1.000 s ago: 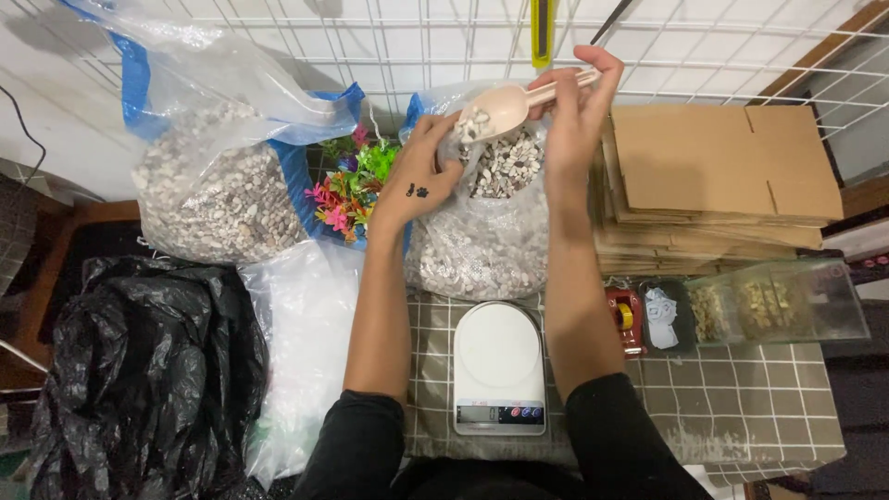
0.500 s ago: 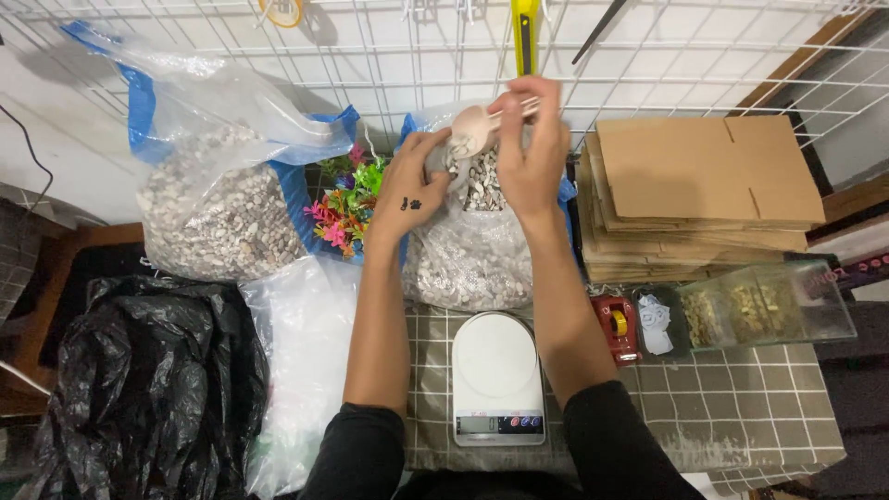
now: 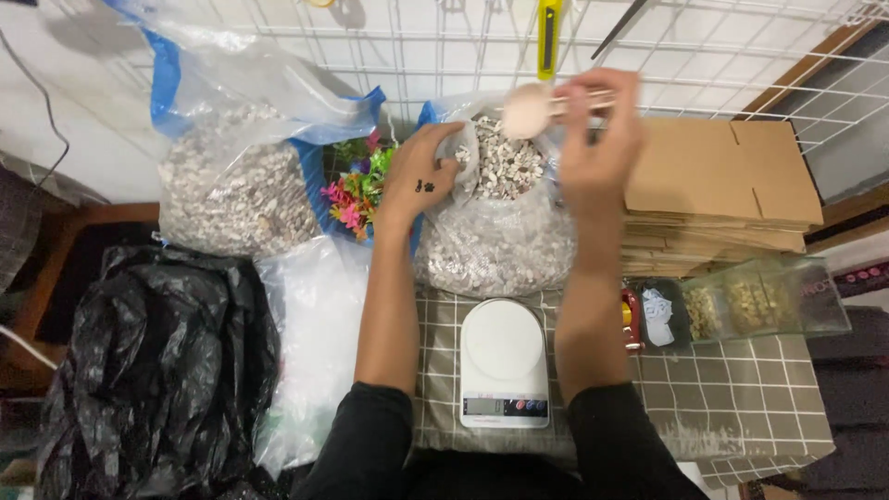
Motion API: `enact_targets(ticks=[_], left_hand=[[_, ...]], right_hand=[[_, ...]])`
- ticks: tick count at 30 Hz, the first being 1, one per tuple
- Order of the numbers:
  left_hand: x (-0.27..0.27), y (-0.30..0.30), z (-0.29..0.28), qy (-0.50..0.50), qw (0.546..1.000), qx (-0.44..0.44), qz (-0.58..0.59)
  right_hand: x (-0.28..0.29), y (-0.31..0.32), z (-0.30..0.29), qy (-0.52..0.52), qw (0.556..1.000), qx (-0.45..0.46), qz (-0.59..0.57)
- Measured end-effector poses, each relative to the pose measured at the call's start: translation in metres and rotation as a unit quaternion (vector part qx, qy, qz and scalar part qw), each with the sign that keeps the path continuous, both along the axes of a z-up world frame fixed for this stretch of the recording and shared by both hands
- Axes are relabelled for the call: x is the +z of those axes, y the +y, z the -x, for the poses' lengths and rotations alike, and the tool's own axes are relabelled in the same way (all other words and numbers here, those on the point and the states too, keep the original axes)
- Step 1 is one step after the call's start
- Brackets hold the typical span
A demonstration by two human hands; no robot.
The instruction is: The person uses a scoop to transfer small white stones from a large bag into small plastic pouches, weighing each pouch on a digital scale to reach a specific weight before setting the pouches aside.
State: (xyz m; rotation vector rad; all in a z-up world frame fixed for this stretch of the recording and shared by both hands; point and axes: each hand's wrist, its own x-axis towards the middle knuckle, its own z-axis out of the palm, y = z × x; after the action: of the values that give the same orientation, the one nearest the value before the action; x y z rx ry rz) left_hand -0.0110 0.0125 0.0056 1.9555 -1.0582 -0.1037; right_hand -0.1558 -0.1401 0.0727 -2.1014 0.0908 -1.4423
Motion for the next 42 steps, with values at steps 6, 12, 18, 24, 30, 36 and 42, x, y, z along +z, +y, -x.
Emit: enact_targets(ticks=[6,12,18,24,30,36,42], left_hand=[[0.004,0.013,-0.005,0.007,0.999,-0.018,-0.028],[-0.01,0.007,-0.013,-0.042,0.999,-0.016,-0.02],[0.009,0.005,0.003,0.037,0.999,-0.018,0.007],[0.025,0.008,0.008,0.02,1.0,-0.009,-0.01],[0.01,0.013,-0.006,0.039,0.999,-0.023,0.006],[0.03,0.007,0.011,0.065,0.997,-0.052,0.004],[-0.007,0.009,-0.012,0.054,0.997,-0.055,-0.012]], right_hand=[[-0.046,-0.056,0.005,0.142,0.988,-0.018,-0.062],[-0.083,-0.085,-0.005,0.231,0.958,-0.16,-0.058],[-0.091,-0.1,0.009,0.397,0.894,-0.173,-0.114],[-0.079,-0.082,0.015,0.531,0.82,-0.139,-0.16],[-0.106,-0.102,0.011,0.396,0.91,-0.119,-0.023],[-0.091,-0.081,-0.011,0.384,0.91,-0.157,0.008],[-0.11,-0.063,-0.016,0.308,0.95,-0.017,-0.052]])
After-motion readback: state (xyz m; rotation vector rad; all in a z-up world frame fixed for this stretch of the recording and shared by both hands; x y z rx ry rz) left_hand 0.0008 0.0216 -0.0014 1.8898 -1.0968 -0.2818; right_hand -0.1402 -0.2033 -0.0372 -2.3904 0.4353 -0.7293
